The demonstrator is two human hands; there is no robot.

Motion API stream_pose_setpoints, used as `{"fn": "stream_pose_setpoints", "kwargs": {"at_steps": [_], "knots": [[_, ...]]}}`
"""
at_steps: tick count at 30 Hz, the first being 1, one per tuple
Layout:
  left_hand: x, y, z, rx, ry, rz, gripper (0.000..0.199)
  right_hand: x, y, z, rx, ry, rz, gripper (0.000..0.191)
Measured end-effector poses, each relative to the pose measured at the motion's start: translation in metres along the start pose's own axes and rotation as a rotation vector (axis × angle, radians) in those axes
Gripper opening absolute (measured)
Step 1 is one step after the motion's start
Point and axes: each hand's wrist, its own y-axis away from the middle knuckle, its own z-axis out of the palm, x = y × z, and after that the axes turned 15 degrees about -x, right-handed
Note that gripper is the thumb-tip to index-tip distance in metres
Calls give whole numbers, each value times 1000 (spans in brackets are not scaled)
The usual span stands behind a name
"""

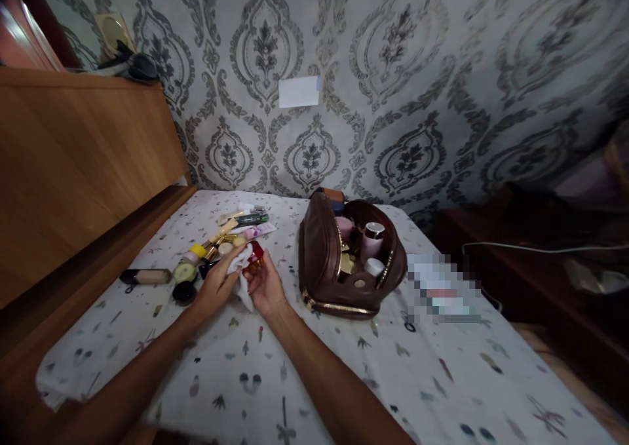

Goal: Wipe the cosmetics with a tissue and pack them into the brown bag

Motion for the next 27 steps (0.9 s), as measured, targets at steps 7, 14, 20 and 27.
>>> {"fn": "stream_pose_setpoints", "kwargs": {"at_steps": [7, 14, 20, 27], "knots": [[-12, -6, 1, 40, 192, -216, 43, 2, 0, -5, -20, -75, 79, 41], [-11, -4, 4, 3, 68, -252, 29, 7, 2, 0, 81, -64, -74, 45], [5, -1, -7, -51, -79, -210, 32, 9, 2, 3, 120, 280, -191, 49], [9, -1, -18, 30, -116, -264, 40, 14, 6, 1, 102, 781, -263, 50]]}}
